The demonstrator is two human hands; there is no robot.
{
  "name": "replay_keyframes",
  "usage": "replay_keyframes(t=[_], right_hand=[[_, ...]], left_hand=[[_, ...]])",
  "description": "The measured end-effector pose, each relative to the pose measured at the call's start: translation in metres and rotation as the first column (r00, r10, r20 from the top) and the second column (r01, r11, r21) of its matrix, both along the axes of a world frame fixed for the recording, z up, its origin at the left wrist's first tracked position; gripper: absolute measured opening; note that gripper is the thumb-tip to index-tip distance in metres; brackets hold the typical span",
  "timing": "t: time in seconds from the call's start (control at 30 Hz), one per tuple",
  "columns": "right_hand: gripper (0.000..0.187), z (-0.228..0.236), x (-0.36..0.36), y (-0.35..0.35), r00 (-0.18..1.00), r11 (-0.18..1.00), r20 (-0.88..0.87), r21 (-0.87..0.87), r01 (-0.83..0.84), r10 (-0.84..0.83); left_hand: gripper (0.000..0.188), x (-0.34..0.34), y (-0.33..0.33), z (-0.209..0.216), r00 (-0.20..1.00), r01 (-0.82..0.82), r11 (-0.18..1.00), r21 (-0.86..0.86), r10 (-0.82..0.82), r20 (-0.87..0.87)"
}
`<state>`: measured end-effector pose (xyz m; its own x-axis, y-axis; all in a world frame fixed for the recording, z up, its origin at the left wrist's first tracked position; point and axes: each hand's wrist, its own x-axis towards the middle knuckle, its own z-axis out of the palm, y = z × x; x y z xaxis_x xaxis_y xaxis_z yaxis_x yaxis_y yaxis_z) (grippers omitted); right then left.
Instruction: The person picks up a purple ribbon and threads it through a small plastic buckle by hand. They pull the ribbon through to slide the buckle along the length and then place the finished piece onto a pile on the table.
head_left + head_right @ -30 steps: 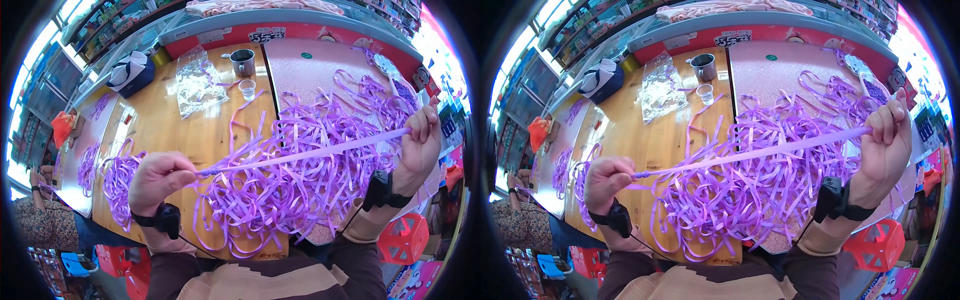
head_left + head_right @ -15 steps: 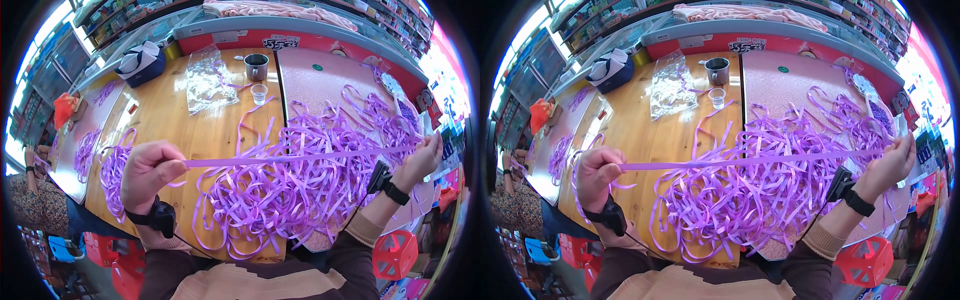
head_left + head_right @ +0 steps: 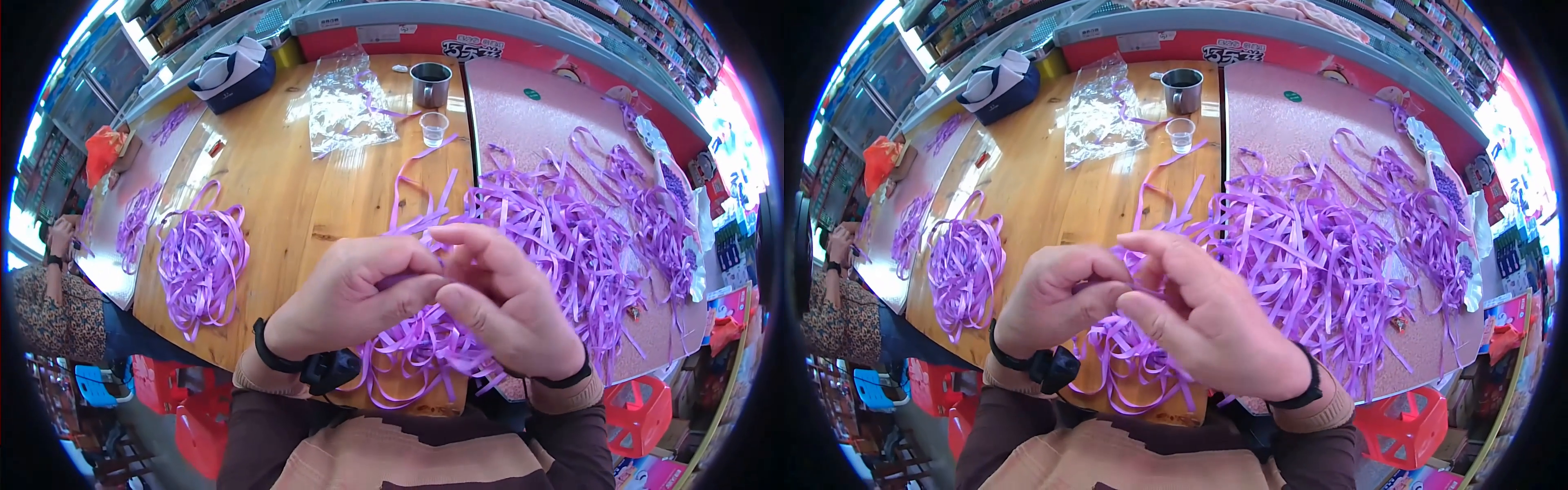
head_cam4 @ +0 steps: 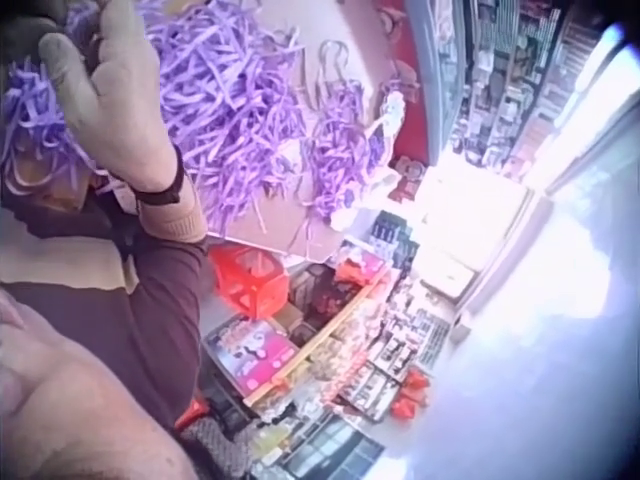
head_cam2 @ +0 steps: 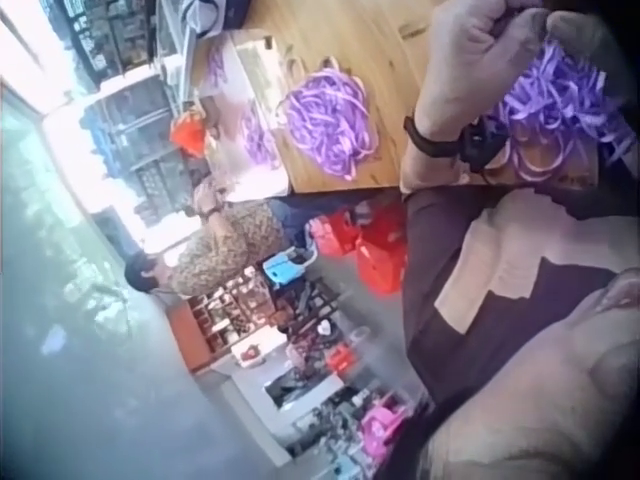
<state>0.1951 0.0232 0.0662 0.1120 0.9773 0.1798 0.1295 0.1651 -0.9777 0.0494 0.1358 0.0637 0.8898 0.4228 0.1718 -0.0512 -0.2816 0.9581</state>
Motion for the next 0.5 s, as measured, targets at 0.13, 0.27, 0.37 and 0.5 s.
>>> replay_keyframes(t=[0.13,0.27,0.37,0.5], right_hand=[[0.016,0.009,0.012,-0.004,0.977,0.978,-0.052,-0.014,0.206,-0.207],[0.012,0.018,0.027,-0.014,0.905,0.899,-0.076,0.102,0.425,-0.419],[0.011,0.011,0.038,-0.012,0.812,0.785,0.007,0.260,0.562,-0.584],[0.020,0.012,0.036,0.003,0.074,0.741,0.753,0.618,0.261,-0.654]], left_hand=[[0.008,-0.011,0.006,0.007,0.991,-0.136,0.987,-0.084,0.135,-0.021],[0.012,-0.022,0.012,0.011,0.976,-0.205,0.978,0.049,0.200,0.082],[0.012,-0.025,0.013,0.013,0.960,-0.257,0.966,0.018,0.253,0.123],[0.011,-0.019,0.006,0.009,0.964,-0.252,0.963,0.094,0.242,0.112]])
